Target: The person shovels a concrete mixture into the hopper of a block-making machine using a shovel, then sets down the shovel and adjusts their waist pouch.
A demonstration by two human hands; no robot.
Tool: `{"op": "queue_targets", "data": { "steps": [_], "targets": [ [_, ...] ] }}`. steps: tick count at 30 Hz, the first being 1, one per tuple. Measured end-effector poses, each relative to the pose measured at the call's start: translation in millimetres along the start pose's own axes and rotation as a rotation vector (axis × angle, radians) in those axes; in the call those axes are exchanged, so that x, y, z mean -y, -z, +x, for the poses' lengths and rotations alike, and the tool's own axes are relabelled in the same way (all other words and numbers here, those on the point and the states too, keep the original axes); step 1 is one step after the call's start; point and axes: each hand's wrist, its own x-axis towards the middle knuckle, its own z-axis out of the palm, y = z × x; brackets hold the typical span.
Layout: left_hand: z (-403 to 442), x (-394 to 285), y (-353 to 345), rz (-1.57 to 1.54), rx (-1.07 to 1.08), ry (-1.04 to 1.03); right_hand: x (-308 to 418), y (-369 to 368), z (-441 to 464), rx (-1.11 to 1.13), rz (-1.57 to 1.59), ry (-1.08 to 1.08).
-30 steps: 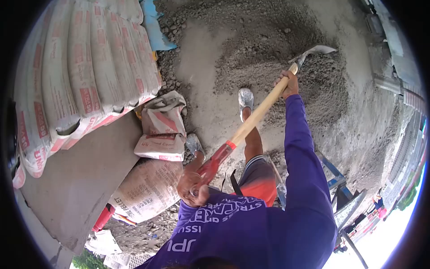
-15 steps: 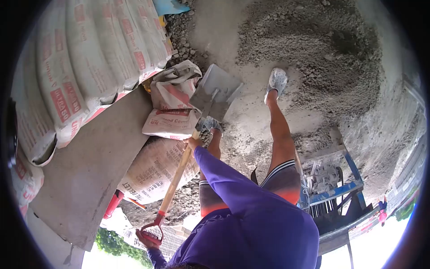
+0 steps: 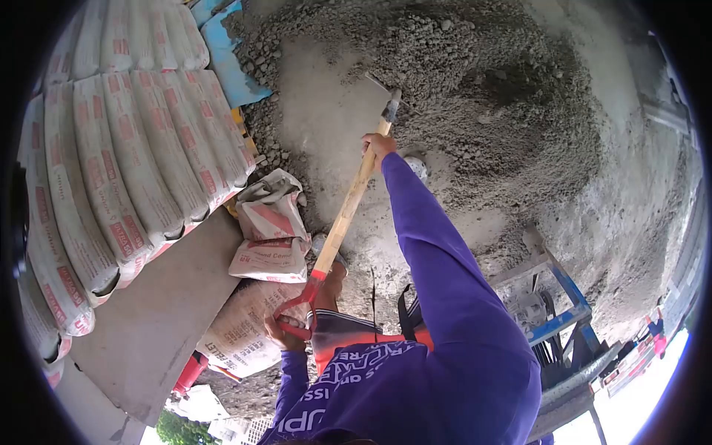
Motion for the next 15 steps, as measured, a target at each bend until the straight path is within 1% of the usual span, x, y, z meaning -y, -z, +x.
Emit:
{"op": "queue_targets", "data": {
  "steps": [1, 3, 4, 5, 7, 8, 9, 10, 11, 12, 13, 15],
  "targets": [
    [-4.2, 2.6, 13.0, 0.021, 0.043, -0.046, 6.7, 8.7, -18.4, -0.001, 0.021, 0.007],
    [-3.7, 21.5, 36.9, 0.291, 0.031, -0.353, 27.6, 28.6, -68.2, 0.059, 0.151, 0.024],
    [-7.2, 3.7, 27.9, 0.291, 0.093, -0.427, 45.2, 37.3, -98.9, 0.096, 0.239, 0.017],
    [-11.4, -17.0, 17.0, 0.286, 0.157, -0.5, 54.3, 60.4, -90.9, 0.145, 0.29, 0.015],
    [-22.1, -58.9, -10.8, 0.247, 0.285, -0.602, 100.9, 81.5, -132.2, 0.122, 0.366, 0.09],
    [-33.8, -89.8, -34.3, 0.266, 0.414, -0.746, 121.5, 94.5, -140.0, 0.083, 0.381, 0.127],
    [-42.6, -119.0, -51.4, 0.277, 0.557, -0.896, 136.0, 105.2, -147.9, 0.008, 0.315, 0.214],
    [-47.1, -137.3, -58.0, 0.224, 0.654, -1.012, 150.6, 113.6, -159.8, -0.068, 0.248, 0.314],
    [-51.6, -147.8, -56.2, 0.172, 0.745, -1.124, 153.7, 111.5, -182.5, -0.01, 0.28, 0.357],
    [-54.2, -148.4, -42.0, 0.22, 0.705, -1.173, 152.5, 98.6, -207.0, 0.048, 0.312, 0.392],
    [-52.3, -136.5, -23.5, 0.168, 0.655, -1.057, 142.1, 85.7, -223.8, 0.107, 0.349, 0.418],
    [-38.7, -89.4, 26.3, 0.094, 0.541, -0.822, 103.1, 53.1, -235.1, 0.121, 0.36, 0.434]
  ]
}}
